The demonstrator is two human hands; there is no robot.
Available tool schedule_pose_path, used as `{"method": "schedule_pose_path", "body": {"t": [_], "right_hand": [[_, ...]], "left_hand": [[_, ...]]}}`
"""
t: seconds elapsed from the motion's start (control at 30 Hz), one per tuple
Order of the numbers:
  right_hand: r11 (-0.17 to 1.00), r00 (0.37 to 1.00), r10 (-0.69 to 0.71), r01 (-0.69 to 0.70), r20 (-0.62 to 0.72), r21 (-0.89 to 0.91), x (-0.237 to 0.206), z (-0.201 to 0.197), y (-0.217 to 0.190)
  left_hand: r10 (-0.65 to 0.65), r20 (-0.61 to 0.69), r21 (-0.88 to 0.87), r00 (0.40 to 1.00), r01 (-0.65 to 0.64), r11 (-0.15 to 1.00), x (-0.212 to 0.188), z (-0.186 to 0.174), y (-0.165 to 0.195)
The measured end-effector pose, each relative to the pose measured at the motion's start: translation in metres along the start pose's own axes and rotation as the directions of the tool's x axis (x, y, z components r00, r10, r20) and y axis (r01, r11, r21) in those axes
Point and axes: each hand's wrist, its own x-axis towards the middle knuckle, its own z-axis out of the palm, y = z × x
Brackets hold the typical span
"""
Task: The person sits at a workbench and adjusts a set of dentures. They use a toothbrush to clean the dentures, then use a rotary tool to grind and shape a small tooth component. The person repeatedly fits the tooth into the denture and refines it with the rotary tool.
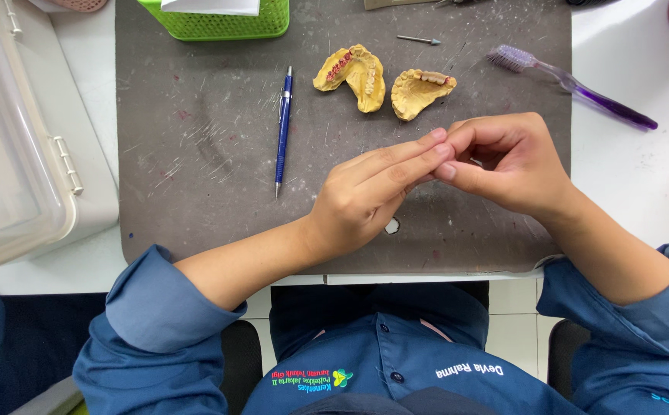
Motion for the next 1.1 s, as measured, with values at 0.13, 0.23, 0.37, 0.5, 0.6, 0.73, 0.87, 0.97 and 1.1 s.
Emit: {"method": "schedule_pose_path", "body": {"t": [0.13,0.23,0.37,0.5,0.6,0.73,0.87,0.97,1.1], "right_hand": [[1.0,1.0,-0.02,0.02,-0.017,0.018,0.002,0.002,0.0],[0.999,1.0,-0.018,0.018,-0.022,0.027,0.003,0.003,0.0],[0.999,0.999,-0.038,0.038,-0.038,-0.002,0.002,0.004,0.0],[0.999,0.997,-0.05,0.05,-0.052,0.008,0.0,0.007,0.0],[0.999,0.997,-0.044,0.044,-0.059,0.003,-0.001,0.009,0.001],[0.999,0.997,-0.038,0.038,-0.068,-0.003,-0.002,0.01,0.0],[0.999,0.996,-0.042,0.041,-0.076,-0.015,-0.001,0.011,-0.001],[1.0,0.996,-0.023,0.022,-0.087,-0.014,0.0,0.011,-0.002],[0.999,0.996,-0.017,0.019,-0.083,0.028,0.001,0.011,-0.002]], "left_hand": [[-0.078,-0.022,-0.077,0.997,0.077,0.994,0.001,0.003,-0.001],[-0.123,-0.034,-0.123,0.992,0.118,0.985,0.0,0.006,-0.002],[-0.145,-0.013,-0.161,0.989,0.141,0.977,0.0,0.006,-0.003],[-0.162,0.017,-0.19,0.987,0.162,0.968,-0.001,0.004,-0.002],[-0.162,0.026,-0.183,0.986,0.164,0.969,-0.001,0.003,-0.002],[-0.17,0.047,-0.2,0.984,0.176,0.964,-0.001,0.002,-0.003],[-0.155,0.051,-0.207,0.987,0.163,0.965,0.0,0.001,-0.005],[-0.148,0.036,-0.181,0.988,0.152,0.972,0.002,0.002,-0.007],[-0.172,0.019,-0.18,0.985,0.172,0.968,0.003,0.004,-0.008]]}}
